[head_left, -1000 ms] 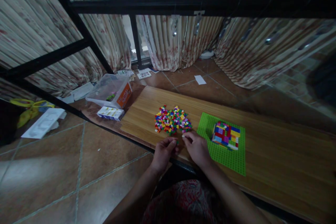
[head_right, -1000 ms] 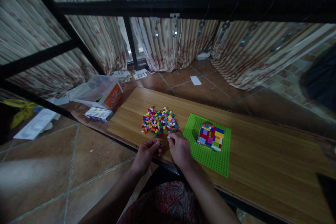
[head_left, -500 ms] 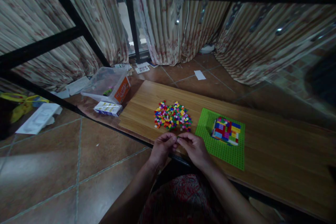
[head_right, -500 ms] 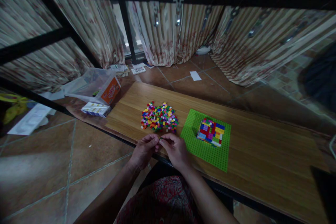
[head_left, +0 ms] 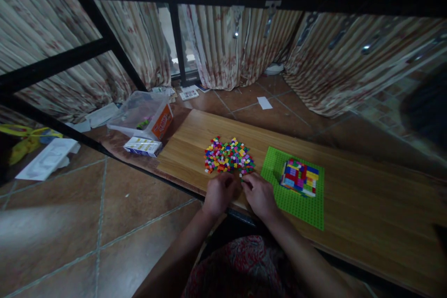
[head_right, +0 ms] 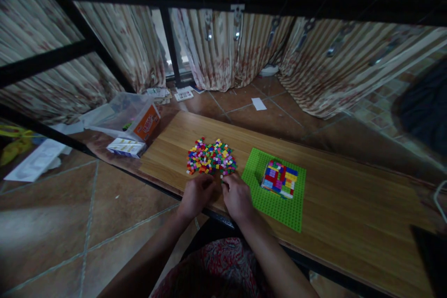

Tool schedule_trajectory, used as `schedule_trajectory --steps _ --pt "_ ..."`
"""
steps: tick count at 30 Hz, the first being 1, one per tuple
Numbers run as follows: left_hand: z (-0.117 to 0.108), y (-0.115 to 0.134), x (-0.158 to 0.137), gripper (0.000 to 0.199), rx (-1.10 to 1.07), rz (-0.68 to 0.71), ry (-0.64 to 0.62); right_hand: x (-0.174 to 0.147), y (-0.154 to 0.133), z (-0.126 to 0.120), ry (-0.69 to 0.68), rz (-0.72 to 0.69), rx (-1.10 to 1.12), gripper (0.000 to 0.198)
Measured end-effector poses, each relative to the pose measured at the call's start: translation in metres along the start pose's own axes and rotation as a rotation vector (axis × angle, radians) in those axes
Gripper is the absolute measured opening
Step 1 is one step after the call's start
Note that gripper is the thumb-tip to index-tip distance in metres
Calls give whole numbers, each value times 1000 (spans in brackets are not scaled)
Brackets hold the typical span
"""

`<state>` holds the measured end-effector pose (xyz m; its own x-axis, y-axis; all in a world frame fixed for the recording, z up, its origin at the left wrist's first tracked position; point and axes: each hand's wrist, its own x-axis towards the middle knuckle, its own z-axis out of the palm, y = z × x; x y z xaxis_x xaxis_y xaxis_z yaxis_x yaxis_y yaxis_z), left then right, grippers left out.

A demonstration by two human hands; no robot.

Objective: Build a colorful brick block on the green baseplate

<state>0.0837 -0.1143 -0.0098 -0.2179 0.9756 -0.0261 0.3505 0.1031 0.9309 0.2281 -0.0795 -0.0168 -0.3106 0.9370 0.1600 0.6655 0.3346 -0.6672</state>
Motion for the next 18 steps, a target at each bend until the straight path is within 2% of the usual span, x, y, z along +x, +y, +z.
schedule_trajectory --steps 3,9,13,18 --pt "6 -2 4 10 161 97 49 5 0 3 30 -31 -59 20" --pt "9 -7 1 18 91 97 90 22 1 -8 86 -38 -147 20" --pt "4 -9 -1 18 115 125 49 43 2 -12 45 -42 -236 21" --pt "2 -8 -2 18 120 146 14 55 3 -3 -45 -111 -200 21"
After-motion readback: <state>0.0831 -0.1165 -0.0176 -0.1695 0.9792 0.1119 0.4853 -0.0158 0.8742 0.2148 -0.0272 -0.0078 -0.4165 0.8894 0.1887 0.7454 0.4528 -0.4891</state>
